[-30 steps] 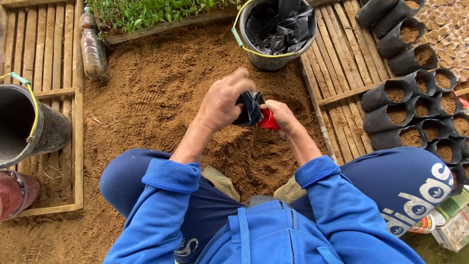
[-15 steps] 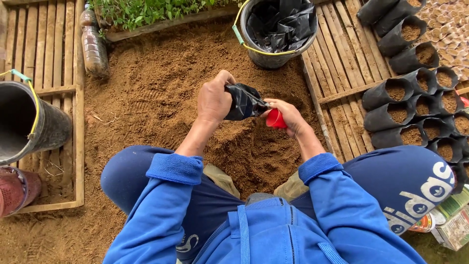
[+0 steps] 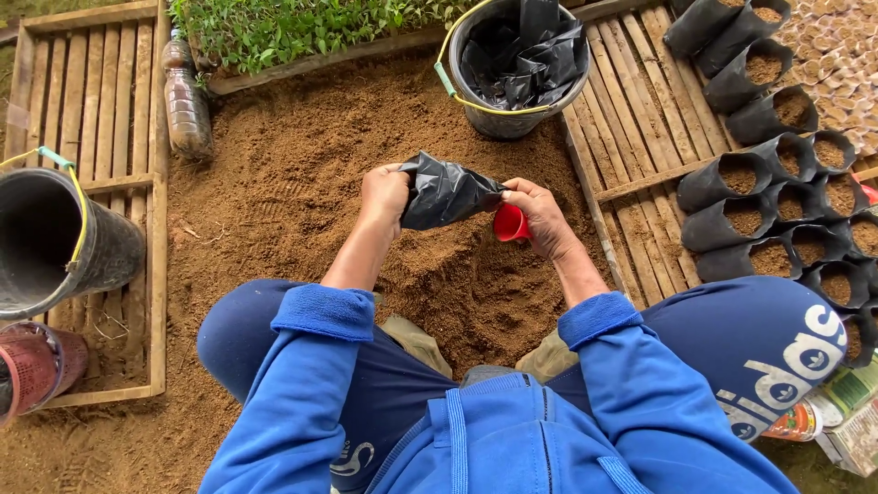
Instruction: Filling small black polybags with soil using a small red scoop on a wooden platform.
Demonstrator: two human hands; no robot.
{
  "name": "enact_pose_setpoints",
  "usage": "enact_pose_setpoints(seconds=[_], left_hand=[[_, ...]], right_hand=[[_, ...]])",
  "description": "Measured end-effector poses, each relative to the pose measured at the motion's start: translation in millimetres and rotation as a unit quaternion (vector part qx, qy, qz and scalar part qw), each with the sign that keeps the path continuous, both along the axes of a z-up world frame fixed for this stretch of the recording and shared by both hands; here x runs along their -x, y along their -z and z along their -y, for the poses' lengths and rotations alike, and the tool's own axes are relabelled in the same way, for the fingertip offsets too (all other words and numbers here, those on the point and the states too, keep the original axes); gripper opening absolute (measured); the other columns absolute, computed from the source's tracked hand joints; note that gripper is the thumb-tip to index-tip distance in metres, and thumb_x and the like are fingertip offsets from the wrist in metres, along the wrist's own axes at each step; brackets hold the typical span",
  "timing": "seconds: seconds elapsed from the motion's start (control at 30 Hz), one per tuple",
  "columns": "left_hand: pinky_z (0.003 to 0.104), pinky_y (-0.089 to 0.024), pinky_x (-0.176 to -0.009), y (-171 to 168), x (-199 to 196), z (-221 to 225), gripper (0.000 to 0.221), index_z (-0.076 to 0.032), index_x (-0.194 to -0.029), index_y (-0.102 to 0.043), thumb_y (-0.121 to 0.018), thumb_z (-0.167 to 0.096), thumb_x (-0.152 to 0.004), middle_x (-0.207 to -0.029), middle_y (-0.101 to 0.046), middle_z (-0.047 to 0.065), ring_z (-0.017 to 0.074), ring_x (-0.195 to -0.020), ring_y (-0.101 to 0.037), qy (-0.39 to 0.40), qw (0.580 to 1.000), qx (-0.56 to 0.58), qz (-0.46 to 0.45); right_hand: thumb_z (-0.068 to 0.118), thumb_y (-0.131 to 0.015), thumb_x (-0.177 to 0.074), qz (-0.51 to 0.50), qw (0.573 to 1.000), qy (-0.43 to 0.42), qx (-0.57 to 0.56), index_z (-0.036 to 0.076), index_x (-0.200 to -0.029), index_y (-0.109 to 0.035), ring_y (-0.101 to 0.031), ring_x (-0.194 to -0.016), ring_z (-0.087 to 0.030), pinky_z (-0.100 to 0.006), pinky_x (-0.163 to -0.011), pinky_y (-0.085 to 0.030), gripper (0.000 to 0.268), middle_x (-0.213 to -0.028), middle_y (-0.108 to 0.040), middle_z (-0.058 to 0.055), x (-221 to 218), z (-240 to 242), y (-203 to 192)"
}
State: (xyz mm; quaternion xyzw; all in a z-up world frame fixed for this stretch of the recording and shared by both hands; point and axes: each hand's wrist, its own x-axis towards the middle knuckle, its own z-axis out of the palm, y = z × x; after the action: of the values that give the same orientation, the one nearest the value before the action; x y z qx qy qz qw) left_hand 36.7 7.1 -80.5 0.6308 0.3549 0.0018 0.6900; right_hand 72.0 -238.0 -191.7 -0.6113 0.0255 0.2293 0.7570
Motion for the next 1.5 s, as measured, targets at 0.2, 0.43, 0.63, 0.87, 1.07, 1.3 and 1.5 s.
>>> enact_pose_setpoints(seconds=[0.2, 0.43, 0.63, 0.87, 1.07, 1.3, 1.5], left_hand=[[0.052, -0.048, -0.106, -24.6, 4.5, -8.5, 0.059, -0.033, -0.132, -0.064, -0.058, -0.007, -0.080, -0.132, -0.071, 0.004, 0.0374, -0.127, -0.061, 0.300, 0.891, -0.342, 0.004], [0.050, -0.053, -0.101, -12.0, -2.5, -2.1, 0.041, -0.037, -0.113, -0.076, -0.053, -0.015, -0.087, -0.114, -0.076, 0.004, 0.0380, -0.115, -0.067, 0.362, 0.864, -0.349, 0.013], [0.039, -0.052, -0.062, 51.6, -10.6, -9.8, 0.027, -0.018, -0.066, -0.070, -0.052, -0.015, -0.085, -0.057, -0.063, 0.004, 0.0254, -0.057, -0.065, 0.243, 0.923, -0.298, 0.019], [0.042, -0.054, -0.062, -18.0, 7.1, 7.1, 0.026, -0.008, -0.072, -0.075, -0.052, -0.012, -0.082, -0.061, -0.066, 0.013, 0.0286, -0.064, -0.068, 0.178, 0.959, -0.217, 0.031], [0.046, -0.055, -0.073, 35.5, -6.1, -11.2, 0.028, -0.009, -0.080, -0.079, -0.051, -0.015, -0.082, -0.073, -0.072, 0.015, 0.0331, -0.081, -0.073, 0.194, 0.950, -0.247, 0.007], [0.055, -0.047, -0.109, -52.5, 22.6, 11.2, 0.056, -0.011, -0.143, -0.056, -0.062, -0.004, -0.088, -0.131, -0.068, 0.021, 0.0446, -0.125, -0.061, 0.271, 0.917, -0.289, 0.040], [0.047, -0.061, -0.083, 16.2, 3.5, -0.6, 0.022, -0.030, -0.095, -0.076, -0.058, -0.018, -0.091, -0.092, -0.077, 0.003, 0.0319, -0.093, -0.073, 0.325, 0.841, -0.429, 0.054]], right_hand=[[0.025, -0.071, -0.087, -0.044, 0.997, 0.034, 0.052, 0.014, -0.088, -0.071, -0.061, -0.036, -0.025, -0.024, -0.025, -0.041, 0.011, -0.066, -0.069, -0.016, 7.7, 0.9, -28.7], [0.026, -0.072, -0.087, -0.082, 0.992, 0.044, 0.083, 0.015, -0.086, -0.071, -0.061, -0.035, -0.025, -0.024, -0.026, -0.043, 0.011, -0.065, -0.069, -0.016, 10.1, -1.5, -39.4], [0.029, -0.075, -0.080, -0.130, 0.986, 0.037, 0.095, 0.018, -0.084, -0.073, -0.061, -0.036, -0.023, -0.023, -0.027, -0.041, 0.012, -0.067, -0.070, -0.014, 13.1, 0.2, -28.6], [0.023, -0.073, -0.080, -0.236, 0.967, 0.032, -0.089, 0.016, -0.103, -0.076, -0.072, -0.062, -0.023, -0.023, -0.049, -0.049, 0.025, -0.094, -0.079, -0.009, 28.5, -3.8, -42.8], [0.024, -0.074, -0.076, -0.217, 0.975, 0.012, -0.046, 0.019, -0.085, -0.070, -0.062, -0.040, -0.020, -0.022, -0.032, -0.039, 0.010, -0.072, -0.074, -0.007, 25.7, -5.0, -30.9], [0.025, -0.075, -0.075, -0.229, 0.973, 0.002, 0.003, 0.020, -0.077, -0.065, -0.062, -0.037, -0.022, -0.021, -0.030, -0.033, 0.011, -0.066, -0.072, -0.010, 29.7, -2.1, -26.5], [0.038, -0.077, -0.078, -0.255, 0.964, 0.021, 0.065, 0.018, -0.084, -0.068, -0.059, -0.036, -0.024, -0.022, -0.028, -0.034, 0.023, -0.068, -0.071, -0.013, 17.9, 6.1, 15.8]])
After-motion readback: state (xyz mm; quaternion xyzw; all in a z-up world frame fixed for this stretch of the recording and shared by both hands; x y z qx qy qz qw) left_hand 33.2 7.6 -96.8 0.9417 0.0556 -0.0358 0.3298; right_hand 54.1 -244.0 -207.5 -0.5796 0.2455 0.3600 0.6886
